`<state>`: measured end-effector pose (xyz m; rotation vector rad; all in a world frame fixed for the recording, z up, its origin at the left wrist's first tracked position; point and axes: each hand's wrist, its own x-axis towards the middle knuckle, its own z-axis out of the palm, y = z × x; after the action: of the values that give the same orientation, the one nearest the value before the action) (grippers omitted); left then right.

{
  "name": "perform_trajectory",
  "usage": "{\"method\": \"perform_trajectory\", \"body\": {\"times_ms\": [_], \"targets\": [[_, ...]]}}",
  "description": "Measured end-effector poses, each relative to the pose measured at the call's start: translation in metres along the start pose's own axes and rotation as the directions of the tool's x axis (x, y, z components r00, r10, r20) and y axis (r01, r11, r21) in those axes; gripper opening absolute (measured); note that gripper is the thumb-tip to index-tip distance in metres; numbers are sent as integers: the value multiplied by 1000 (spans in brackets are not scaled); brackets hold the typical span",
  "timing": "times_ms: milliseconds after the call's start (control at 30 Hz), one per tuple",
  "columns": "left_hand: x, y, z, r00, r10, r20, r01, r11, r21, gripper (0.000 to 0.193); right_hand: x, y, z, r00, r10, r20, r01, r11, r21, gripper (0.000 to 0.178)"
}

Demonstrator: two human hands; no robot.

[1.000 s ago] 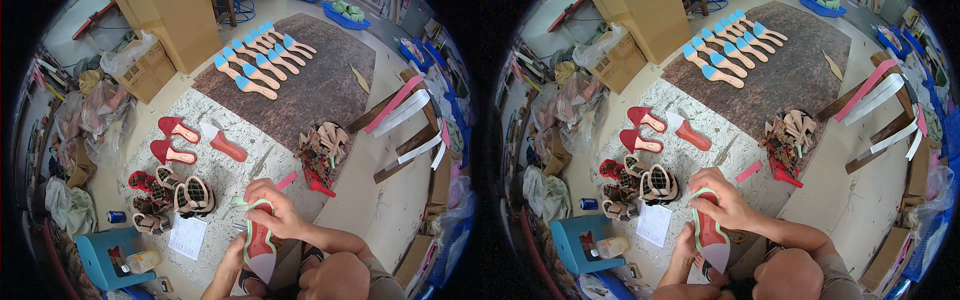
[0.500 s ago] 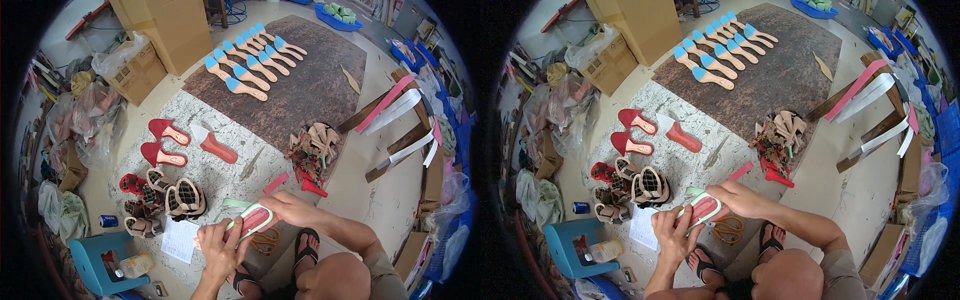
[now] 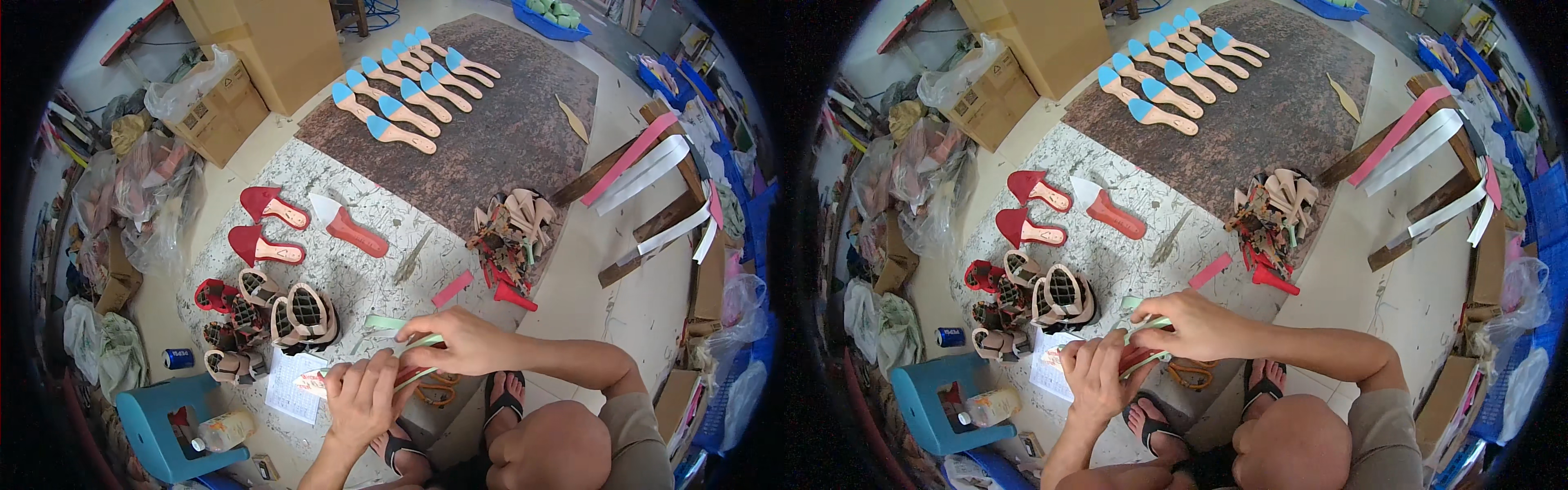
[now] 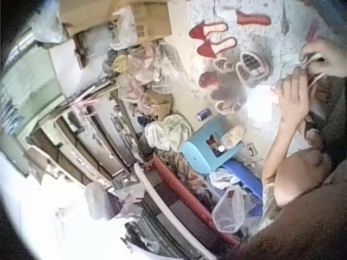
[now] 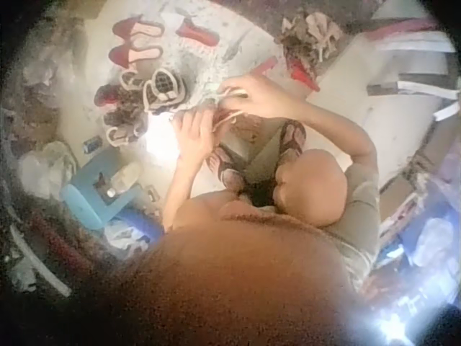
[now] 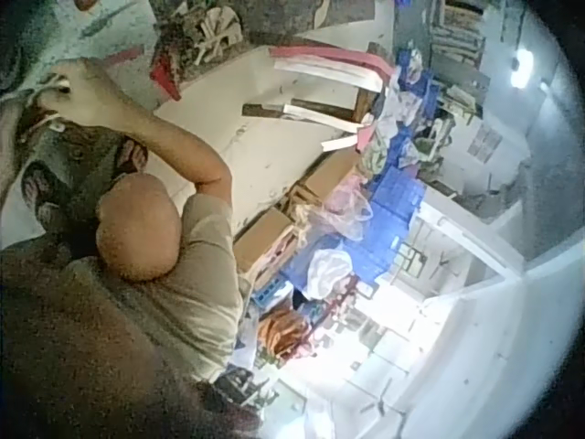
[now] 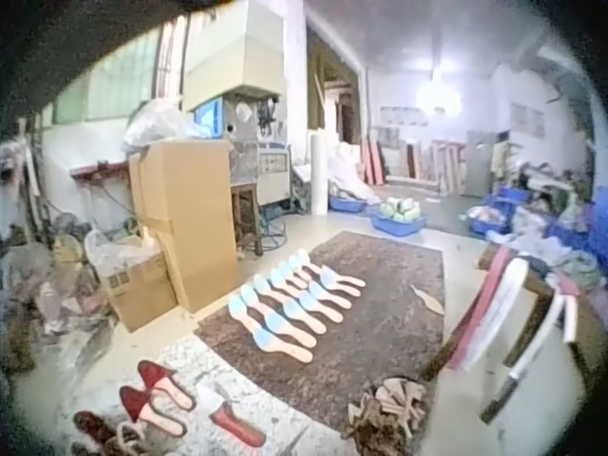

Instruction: The person sits on the floor in a workshop and assembles shoe components. They use scissors to trim pink and light green foam strips and attach them to the edges of red and white shoe soles. The person handles multiple soles and foam pieces, cutting and fitting them one by one.

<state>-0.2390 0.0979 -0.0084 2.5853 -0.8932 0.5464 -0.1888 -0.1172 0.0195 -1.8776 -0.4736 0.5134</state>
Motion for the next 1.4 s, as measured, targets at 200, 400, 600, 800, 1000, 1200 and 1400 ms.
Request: {"method": "perform_trajectory", "body": {"times_ms": [200,400,600,800,1000,1200,1400], "targets": [[12,-16,-23,989,-149,-8,149,989,5,37,-17,10,-9,988,-153,-5,153,986,69,25],[10,-21,-18,999,-20,-35,18,998,-60,35,-14,26,-17,987,-46,152,-6,944,331,25],[11,-17,-17,1000,15,4,-14,996,-89,36,0,0,4,995,97,15,-94,985,-143,31],[-16,-18,7,855,-503,125,512,781,-358,38,4,24,-9,978,191,79,-189,674,714,35],[-34,-13,29,719,-531,447,683,421,-597,40,5,32,-4,998,56,-4,-48,898,438,35],[-34,20,31,445,-619,647,777,-93,-623,52,9,39,36,990,-9,-143,54,947,316,34],[-31,23,43,422,-717,555,611,-228,-759,49,7,42,61,994,-17,-104,54,931,360,29]]}}
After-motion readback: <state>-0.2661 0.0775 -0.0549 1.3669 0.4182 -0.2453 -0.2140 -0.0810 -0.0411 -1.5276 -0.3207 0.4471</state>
